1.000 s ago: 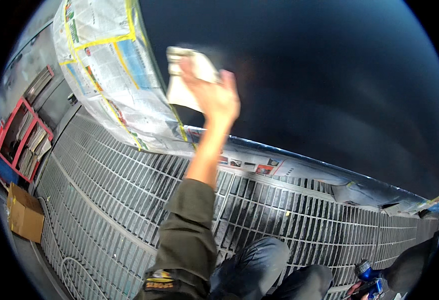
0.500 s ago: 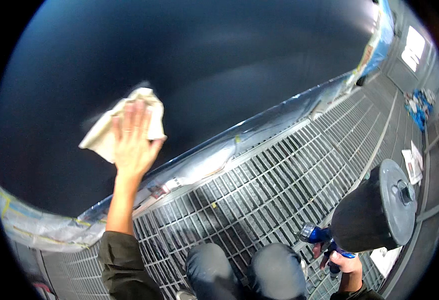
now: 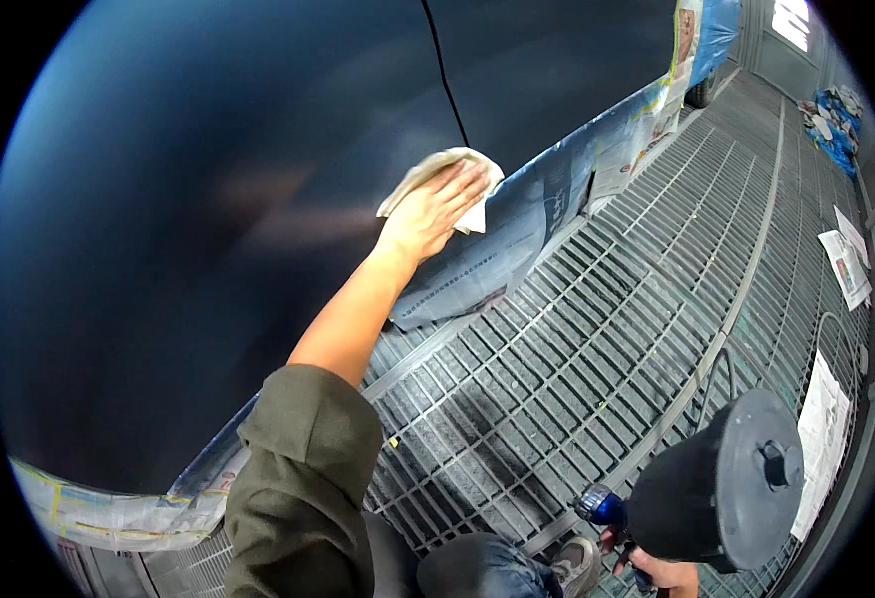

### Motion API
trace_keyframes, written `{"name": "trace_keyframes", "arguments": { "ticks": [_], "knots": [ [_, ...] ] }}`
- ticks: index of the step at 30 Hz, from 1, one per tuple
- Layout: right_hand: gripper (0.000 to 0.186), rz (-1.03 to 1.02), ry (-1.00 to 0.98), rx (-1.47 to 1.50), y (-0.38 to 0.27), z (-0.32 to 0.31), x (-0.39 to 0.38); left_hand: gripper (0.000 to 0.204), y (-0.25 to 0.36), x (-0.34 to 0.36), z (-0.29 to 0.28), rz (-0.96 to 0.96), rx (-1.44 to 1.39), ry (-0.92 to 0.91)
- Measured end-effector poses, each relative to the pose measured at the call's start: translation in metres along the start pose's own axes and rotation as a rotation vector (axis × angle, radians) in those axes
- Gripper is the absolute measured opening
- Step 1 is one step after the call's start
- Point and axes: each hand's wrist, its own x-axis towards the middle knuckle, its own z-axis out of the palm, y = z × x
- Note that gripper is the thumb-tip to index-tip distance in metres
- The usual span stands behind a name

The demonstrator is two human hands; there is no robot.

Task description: The person wipes the side of a blue car with a cloth, then uses a spray gun to apply paint to the car door and rear quarter panel. The car is masked with newspaper and tape to protect adjacent areas.

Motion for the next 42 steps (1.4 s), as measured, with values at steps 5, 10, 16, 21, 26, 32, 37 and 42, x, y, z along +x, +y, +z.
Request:
{"name": "trace_keyframes", "arguments": {
  "ticks": [5, 10, 16, 21, 26, 32, 37, 42],
  "knots": [
    [0.079, -0.074, 0.076, 0.034, 0.009, -0.022, 0.006, 0.07, -0.008, -0.053, -0.003, 0.17, -0.138, -0.065],
    [0.074, -0.075, 0.065, 0.094, 0.006, 0.002, 0.019, 0.079, -0.028, -0.201, -0.037, 0.237, -0.249, -0.306],
    [0.063, -0.147, -0.002, 0.055, 0.009, 0.035, 0.026, 0.072, -0.036, -0.423, -0.074, 0.311, -0.042, -0.659],
    [0.06, -0.118, -0.081, -0.018, 0.012, 0.045, 0.02, 0.069, -0.048, -0.597, -0.124, 0.029, -0.352, -0.861],
    [0.047, -0.111, -0.163, -0.042, 0.005, 0.054, 0.016, 0.07, -0.041, -0.614, -0.132, 0.051, -0.158, -0.898],
    [0.06, -0.08, -0.07, -0.041, 0.027, 0.029, 0.018, 0.074, -0.011, -0.329, -0.049, -0.124, -0.169, -0.239],
    [0.034, -0.074, 0.06, -0.171, -0.007, 0.05, 0.002, 0.068, -0.019, -0.149, -0.022, -0.224, -0.407, 0.151],
    [0.031, -0.169, -0.022, -0.15, -0.039, 0.068, -0.005, 0.061, -0.046, -0.238, -0.039, -0.047, -0.5, -0.03]
  ]
}}
